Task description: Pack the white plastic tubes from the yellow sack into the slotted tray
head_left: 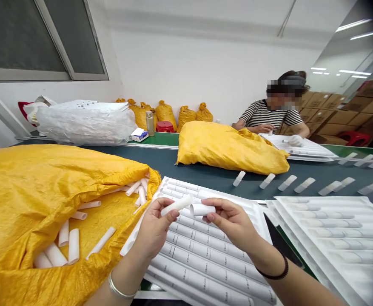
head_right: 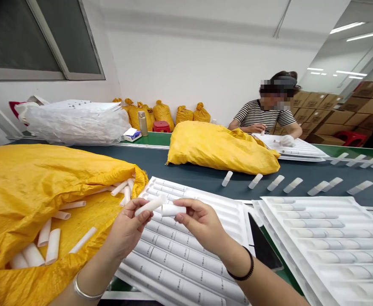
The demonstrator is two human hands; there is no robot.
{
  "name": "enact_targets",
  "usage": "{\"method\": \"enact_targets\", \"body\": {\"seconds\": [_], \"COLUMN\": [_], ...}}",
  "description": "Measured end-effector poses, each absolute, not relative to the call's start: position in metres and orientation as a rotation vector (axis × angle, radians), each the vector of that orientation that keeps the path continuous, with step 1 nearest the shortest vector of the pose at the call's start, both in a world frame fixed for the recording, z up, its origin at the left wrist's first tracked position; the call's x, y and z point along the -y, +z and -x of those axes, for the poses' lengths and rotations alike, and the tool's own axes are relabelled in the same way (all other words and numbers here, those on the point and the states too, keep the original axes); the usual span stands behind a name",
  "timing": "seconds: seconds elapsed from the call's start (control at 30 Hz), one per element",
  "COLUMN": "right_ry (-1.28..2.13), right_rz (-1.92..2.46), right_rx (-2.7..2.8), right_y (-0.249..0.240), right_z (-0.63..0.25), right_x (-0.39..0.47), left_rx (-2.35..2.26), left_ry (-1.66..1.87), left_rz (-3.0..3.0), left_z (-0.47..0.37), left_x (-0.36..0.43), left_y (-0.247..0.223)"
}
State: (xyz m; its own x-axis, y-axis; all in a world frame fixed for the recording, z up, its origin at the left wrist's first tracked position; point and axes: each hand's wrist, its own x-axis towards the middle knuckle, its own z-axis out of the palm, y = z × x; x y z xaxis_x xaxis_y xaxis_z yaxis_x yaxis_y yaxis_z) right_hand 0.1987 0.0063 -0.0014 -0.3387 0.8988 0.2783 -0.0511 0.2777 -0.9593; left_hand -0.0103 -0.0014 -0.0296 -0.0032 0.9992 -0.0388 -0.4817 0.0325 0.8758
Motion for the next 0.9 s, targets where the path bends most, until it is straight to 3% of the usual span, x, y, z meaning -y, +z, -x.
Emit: {"method": "enact_targets", "body": {"seconds": [0.13, 0.33, 0.5, 0.9], "right_ry": [0.801, 0.772, 0.493, 0.652], "right_rz": [0.895, 0.868, 0.759, 0.856], "right_rx": [1.684, 1.832, 2.155, 2.11], "right_y": [0.004, 0.005, 0.013, 0.008], "right_z": [-0.209, -0.219, -0.227, -0.221], "right_x": [-0.009, -0.015, -0.014, -0.011], "left_rx": [-1.143, -1.214, -1.183, -1.107], "left_ry": [1.358, 1.253, 1.0, 1.131], "left_rz": [-1.151, -1.469, -1.807, -2.32], "left_z": [0.019, 0.024, 0.023, 0.009], "left_x": [0.001, 0.007, 0.007, 0.012], "left_y": [-0.033, -0.026, -0.01, -0.003]}}
